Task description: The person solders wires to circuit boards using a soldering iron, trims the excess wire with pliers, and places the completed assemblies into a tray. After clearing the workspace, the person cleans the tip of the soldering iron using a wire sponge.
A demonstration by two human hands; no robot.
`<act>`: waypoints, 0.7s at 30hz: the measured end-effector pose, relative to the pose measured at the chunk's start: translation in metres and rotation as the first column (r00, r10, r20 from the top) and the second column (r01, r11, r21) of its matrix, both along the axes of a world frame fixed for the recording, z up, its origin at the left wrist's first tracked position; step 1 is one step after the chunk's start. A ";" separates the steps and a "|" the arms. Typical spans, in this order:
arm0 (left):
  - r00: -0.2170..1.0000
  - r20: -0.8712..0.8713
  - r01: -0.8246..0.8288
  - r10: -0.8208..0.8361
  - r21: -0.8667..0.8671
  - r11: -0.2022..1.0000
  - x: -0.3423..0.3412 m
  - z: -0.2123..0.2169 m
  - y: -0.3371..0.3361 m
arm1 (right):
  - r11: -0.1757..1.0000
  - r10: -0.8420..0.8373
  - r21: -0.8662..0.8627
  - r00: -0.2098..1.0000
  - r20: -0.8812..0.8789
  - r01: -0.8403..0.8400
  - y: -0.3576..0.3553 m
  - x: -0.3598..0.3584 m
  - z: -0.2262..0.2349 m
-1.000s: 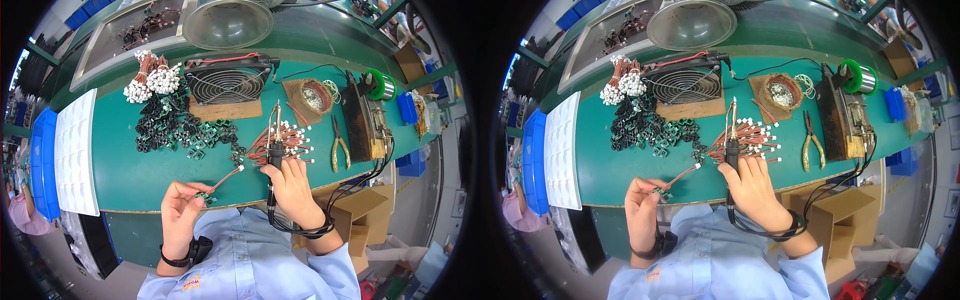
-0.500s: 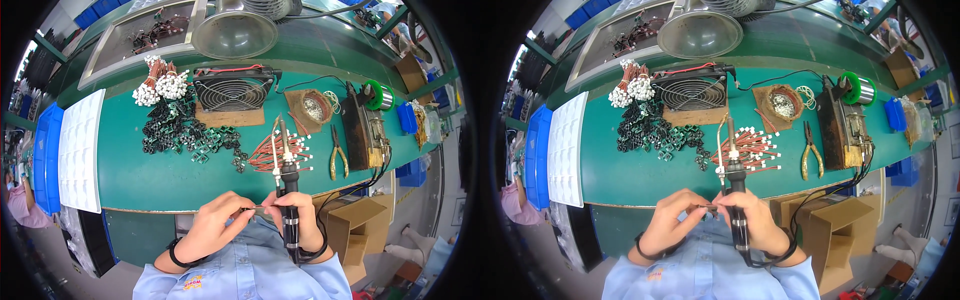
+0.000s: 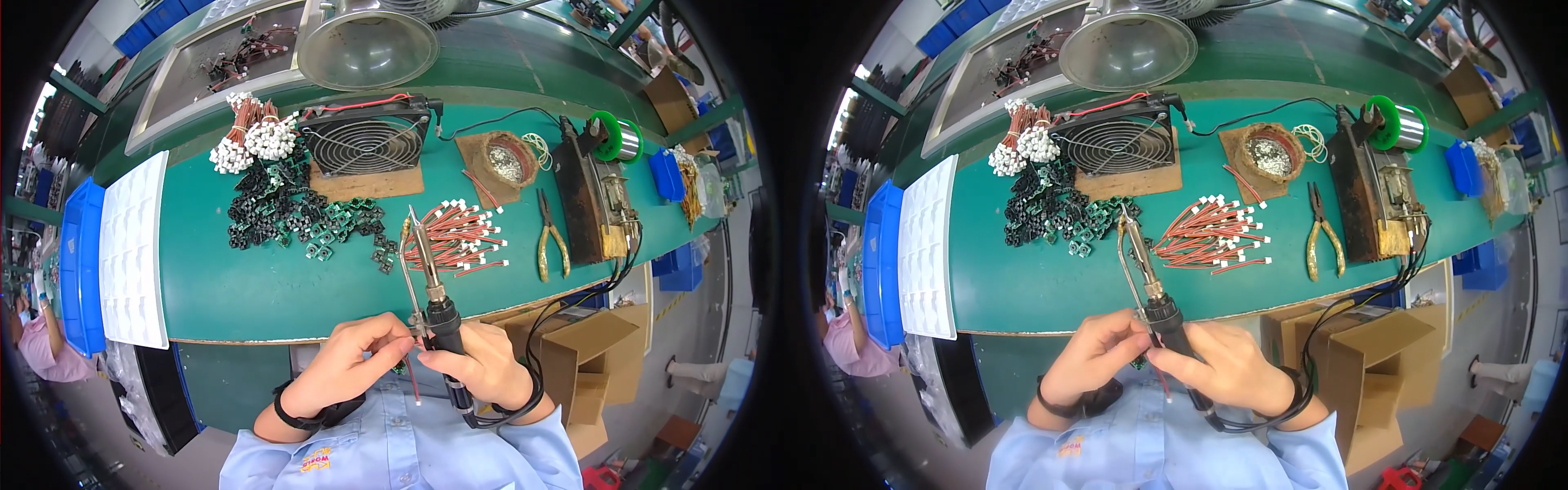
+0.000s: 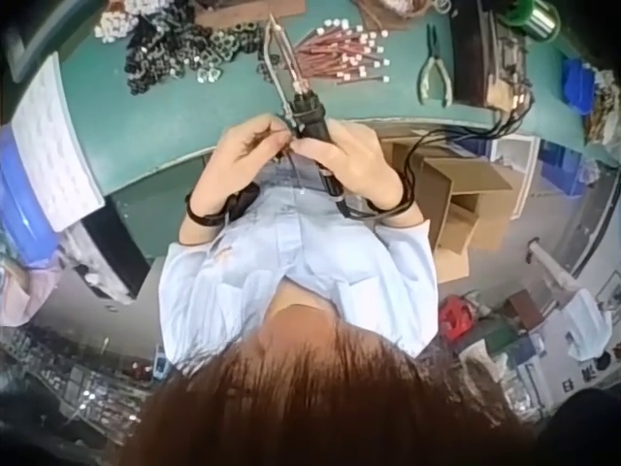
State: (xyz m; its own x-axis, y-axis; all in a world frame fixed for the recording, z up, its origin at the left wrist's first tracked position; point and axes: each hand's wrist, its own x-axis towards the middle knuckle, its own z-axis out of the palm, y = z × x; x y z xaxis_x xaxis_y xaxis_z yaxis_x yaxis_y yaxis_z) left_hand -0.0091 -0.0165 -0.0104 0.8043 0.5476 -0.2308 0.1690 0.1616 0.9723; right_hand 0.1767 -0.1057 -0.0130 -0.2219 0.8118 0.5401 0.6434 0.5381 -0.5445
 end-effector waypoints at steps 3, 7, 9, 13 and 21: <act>0.997 -0.073 0.010 0.011 0.271 0.963 0.003 0.019 -0.002 | 0.995 -0.051 -0.093 0.986 -0.160 0.036 -0.003 0.000 -0.004; 0.997 -0.069 0.012 0.041 0.640 0.768 0.009 0.016 -0.007 | 0.984 -0.079 -0.173 0.972 -0.219 0.041 -0.005 -0.002 -0.002; 0.998 -0.049 0.007 0.044 0.742 0.671 0.008 0.016 -0.009 | 0.981 -0.080 -0.189 0.974 -0.211 0.040 -0.005 -0.002 0.001; 0.990 -0.138 0.104 0.020 0.828 0.551 0.006 0.019 -0.013 | 0.969 -0.038 -0.248 0.996 -0.086 0.016 -0.008 0.003 0.004; 0.999 -0.027 -0.017 0.046 0.662 0.749 0.010 0.017 -0.012 | 0.979 -0.186 -0.168 0.858 -0.480 0.118 -0.006 -0.017 -0.012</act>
State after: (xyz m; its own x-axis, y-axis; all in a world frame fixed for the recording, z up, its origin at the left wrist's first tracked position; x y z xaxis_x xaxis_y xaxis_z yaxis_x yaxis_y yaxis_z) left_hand 0.0014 -0.0286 0.0061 0.7820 0.6000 0.1685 0.2153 -0.5138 0.8304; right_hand 0.1593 -0.1117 -0.0246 0.1757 0.8831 0.4350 0.3426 0.3594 -0.8680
